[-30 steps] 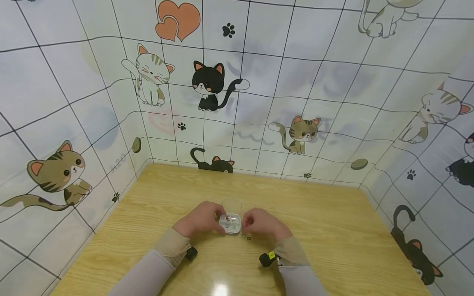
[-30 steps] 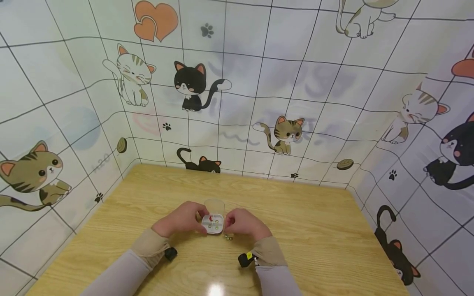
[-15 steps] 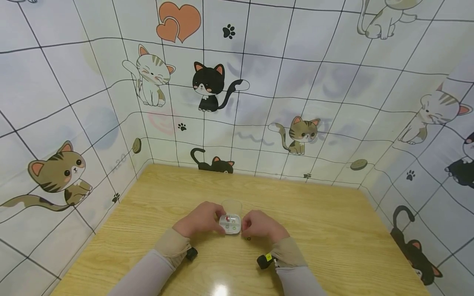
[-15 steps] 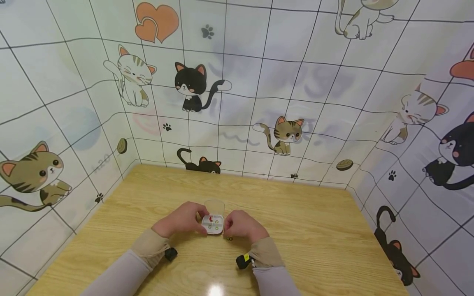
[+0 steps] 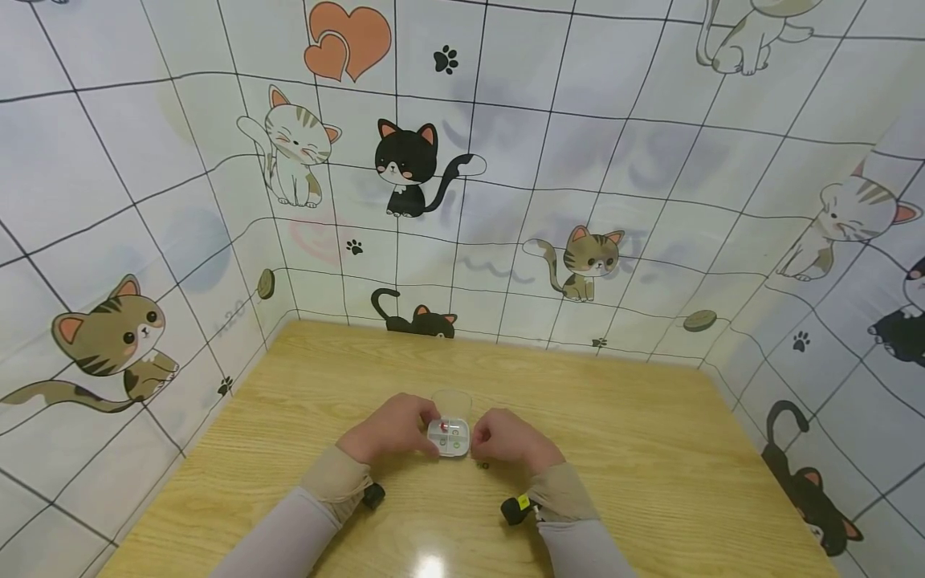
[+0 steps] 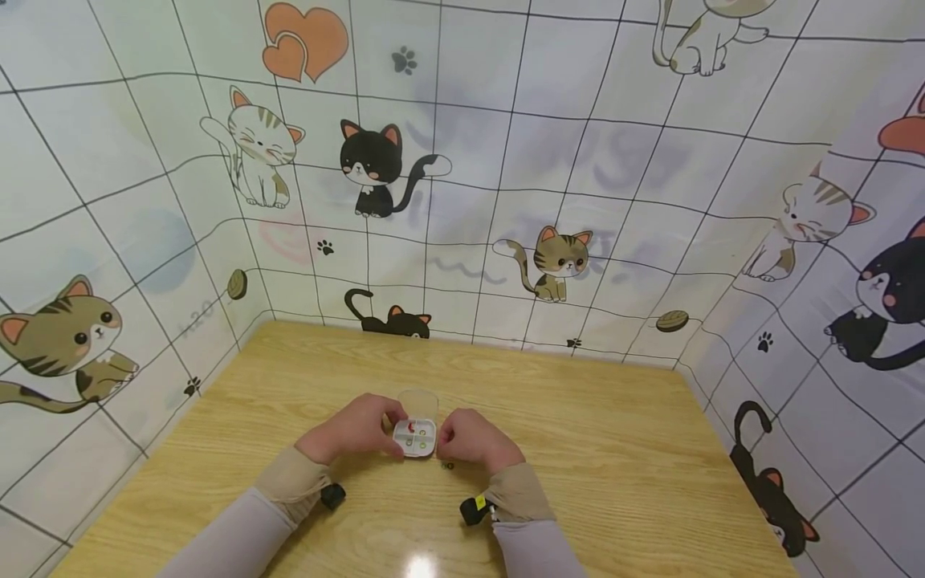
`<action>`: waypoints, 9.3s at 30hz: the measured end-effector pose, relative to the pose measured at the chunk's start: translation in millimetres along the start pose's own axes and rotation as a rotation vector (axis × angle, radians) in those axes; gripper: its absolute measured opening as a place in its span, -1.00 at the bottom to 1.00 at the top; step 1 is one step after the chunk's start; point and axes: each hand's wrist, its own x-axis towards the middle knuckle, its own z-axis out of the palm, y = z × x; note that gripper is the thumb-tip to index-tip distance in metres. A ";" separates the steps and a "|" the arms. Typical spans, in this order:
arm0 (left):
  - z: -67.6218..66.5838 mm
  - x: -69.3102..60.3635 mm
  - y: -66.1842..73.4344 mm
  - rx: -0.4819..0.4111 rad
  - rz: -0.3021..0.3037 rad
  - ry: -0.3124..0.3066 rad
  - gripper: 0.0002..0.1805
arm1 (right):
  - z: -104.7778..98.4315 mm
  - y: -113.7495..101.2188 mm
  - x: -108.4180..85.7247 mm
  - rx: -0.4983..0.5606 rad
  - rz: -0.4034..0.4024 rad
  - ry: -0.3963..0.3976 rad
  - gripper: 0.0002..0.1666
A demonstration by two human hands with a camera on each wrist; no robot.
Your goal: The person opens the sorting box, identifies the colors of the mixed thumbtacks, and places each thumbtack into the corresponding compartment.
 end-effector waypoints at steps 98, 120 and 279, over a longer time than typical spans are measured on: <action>-1.7 -0.2 0.4 0.018 -0.013 -0.014 -0.47 | 6.3 44.4 18.9 1.324 0.173 0.446 -0.77; -2.9 -1.6 1.9 0.006 -0.005 -0.010 -0.50 | 1.8 41.6 14.3 1.711 0.203 0.422 -0.92; -1.9 3.4 3.8 0.006 -0.027 -0.005 -0.52 | -4.7 19.3 7.3 -0.102 -0.032 0.184 -0.78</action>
